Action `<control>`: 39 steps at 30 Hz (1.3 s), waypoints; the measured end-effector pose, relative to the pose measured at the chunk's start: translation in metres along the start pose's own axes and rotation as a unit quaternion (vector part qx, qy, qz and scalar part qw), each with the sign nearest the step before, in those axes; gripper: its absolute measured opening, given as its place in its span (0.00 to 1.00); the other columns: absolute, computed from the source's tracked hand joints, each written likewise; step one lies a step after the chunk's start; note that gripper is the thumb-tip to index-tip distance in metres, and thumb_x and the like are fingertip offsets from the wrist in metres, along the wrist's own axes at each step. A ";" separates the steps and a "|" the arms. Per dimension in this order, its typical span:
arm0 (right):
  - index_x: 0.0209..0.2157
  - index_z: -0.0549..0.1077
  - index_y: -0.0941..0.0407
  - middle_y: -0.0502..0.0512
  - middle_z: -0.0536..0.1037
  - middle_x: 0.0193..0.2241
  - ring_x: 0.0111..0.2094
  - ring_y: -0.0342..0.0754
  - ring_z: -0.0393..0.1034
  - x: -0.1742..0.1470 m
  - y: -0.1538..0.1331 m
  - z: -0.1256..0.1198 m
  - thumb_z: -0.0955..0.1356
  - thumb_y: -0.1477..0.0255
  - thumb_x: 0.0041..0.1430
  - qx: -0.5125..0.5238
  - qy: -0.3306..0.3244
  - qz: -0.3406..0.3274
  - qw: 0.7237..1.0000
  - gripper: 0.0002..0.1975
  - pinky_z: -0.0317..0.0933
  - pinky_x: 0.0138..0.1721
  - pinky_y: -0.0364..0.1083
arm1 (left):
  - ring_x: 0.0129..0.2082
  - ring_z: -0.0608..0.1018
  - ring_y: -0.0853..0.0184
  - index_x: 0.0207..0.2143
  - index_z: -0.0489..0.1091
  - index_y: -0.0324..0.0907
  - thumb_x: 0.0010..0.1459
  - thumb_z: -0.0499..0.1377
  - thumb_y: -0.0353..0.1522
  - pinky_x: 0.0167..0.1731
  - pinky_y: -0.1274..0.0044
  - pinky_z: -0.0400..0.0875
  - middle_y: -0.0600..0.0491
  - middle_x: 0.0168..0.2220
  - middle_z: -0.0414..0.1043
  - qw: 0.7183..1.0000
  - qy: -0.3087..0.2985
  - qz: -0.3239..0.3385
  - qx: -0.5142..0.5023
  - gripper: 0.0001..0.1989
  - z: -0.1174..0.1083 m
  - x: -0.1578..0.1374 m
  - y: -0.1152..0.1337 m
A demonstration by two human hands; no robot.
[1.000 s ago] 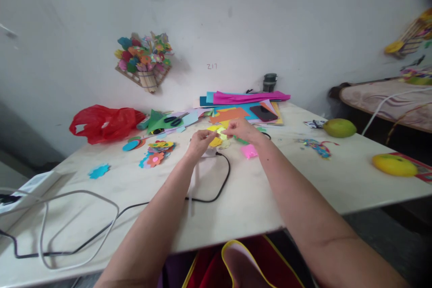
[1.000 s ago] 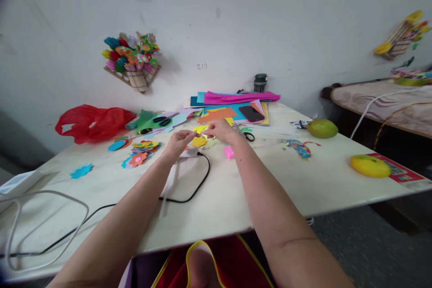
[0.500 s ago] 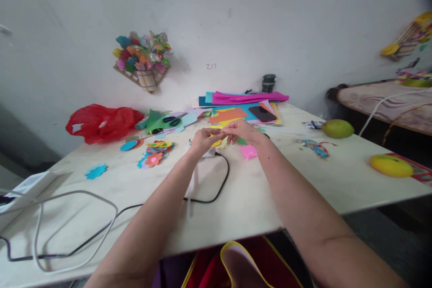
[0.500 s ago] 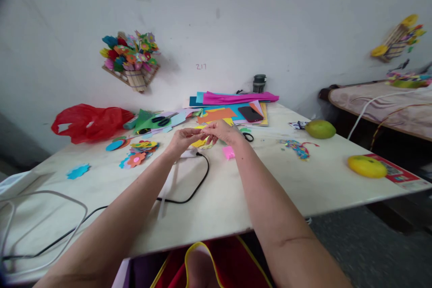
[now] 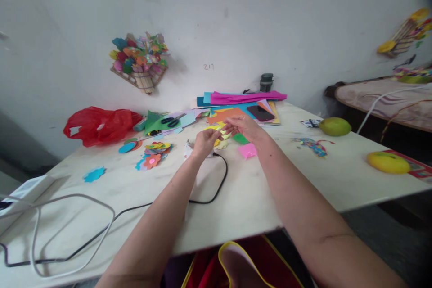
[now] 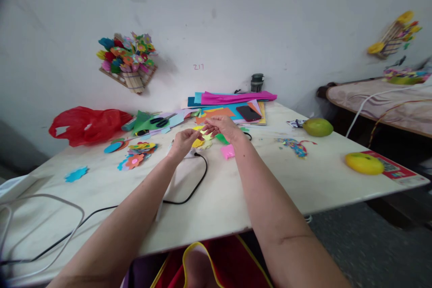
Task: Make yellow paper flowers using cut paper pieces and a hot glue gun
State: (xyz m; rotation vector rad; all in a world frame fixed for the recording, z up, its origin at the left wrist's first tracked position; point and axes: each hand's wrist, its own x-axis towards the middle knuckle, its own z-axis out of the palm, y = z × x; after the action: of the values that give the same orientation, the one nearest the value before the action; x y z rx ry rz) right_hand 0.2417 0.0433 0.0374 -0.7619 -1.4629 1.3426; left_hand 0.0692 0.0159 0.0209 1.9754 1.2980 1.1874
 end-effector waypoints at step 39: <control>0.30 0.71 0.59 0.59 0.77 0.28 0.24 0.44 0.70 0.005 0.002 0.016 0.61 0.54 0.53 0.116 0.037 0.000 0.993 0.21 0.64 0.26 0.43 | 0.23 0.70 0.67 0.24 0.73 0.42 0.47 0.55 0.48 0.24 0.78 0.56 0.53 0.20 0.71 0.969 0.229 -0.053 0.072 0.19 0.005 0.006 0.001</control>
State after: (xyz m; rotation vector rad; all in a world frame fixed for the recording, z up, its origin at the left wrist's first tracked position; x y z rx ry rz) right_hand 0.2249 0.0431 0.0380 -0.6543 -1.2231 1.4388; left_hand 0.0749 0.0215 0.0211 1.7576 1.7357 1.5956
